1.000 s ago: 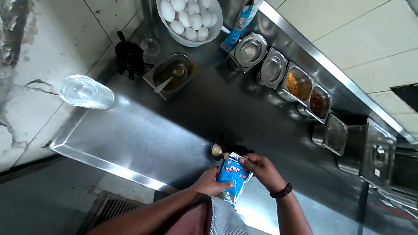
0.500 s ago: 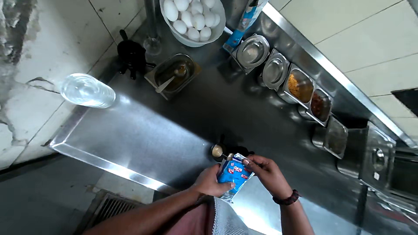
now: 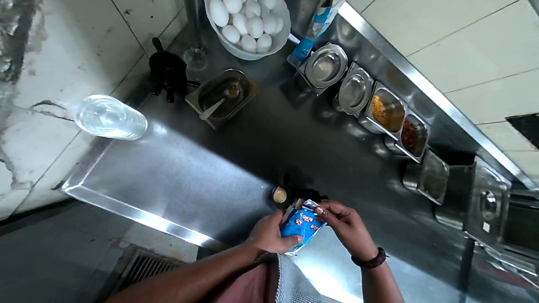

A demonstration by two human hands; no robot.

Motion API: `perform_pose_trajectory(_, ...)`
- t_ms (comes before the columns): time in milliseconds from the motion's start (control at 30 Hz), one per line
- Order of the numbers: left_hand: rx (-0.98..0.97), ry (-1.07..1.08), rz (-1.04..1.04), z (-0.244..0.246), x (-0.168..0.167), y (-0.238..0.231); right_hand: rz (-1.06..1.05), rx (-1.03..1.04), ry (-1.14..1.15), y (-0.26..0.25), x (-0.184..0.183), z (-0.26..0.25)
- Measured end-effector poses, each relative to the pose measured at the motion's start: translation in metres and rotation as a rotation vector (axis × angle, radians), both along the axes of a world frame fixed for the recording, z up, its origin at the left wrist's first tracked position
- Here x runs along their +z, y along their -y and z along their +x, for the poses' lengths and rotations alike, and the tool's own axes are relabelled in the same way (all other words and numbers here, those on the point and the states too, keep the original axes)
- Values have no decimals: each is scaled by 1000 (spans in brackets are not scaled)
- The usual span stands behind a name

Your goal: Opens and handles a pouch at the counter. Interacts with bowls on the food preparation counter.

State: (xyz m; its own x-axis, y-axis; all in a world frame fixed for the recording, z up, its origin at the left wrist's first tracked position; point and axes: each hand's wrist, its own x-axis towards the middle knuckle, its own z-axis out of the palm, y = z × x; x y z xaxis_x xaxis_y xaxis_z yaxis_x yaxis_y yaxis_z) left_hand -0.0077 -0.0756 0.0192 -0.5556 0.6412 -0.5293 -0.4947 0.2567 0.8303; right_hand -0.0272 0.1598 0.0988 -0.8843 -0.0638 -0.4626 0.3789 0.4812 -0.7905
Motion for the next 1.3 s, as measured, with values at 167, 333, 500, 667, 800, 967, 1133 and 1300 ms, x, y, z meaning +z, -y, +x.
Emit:
perform_pose_trajectory(167, -17, 12, -22, -1, 2, 1, -4, 8, -6, 1, -1, -1)
perform_pose_trajectory(333, -31, 1, -46, -2, 2, 5, -28, 8, -9, 3, -3, 0)
perform_pose_trajectory(500, -55, -39, -97, -2, 7, 6, -48, 3, -58, 2, -6, 5)
perform_pose_trajectory(667, -105, -104, -210, -6, 32, 9, -157, -44, -110, -2, -4, 15)
perform_pose_trajectory(800, -164, -206, -300, -21, 77, -15, -231, -131, -214, -34, 8, 28)
perform_pose_trajectory(967, -358, -340, -375, -59, 127, -95, -352, -359, -227, -108, 30, 38)
perform_pose_trajectory(1133, -473, -274, -295, -93, 137, -224, -114, -565, -136, -220, 59, 34)
perform_pose_trajectory(1300, -362, -173, 90, -111, 87, -376, -7, -613, -2, -363, 69, 12)
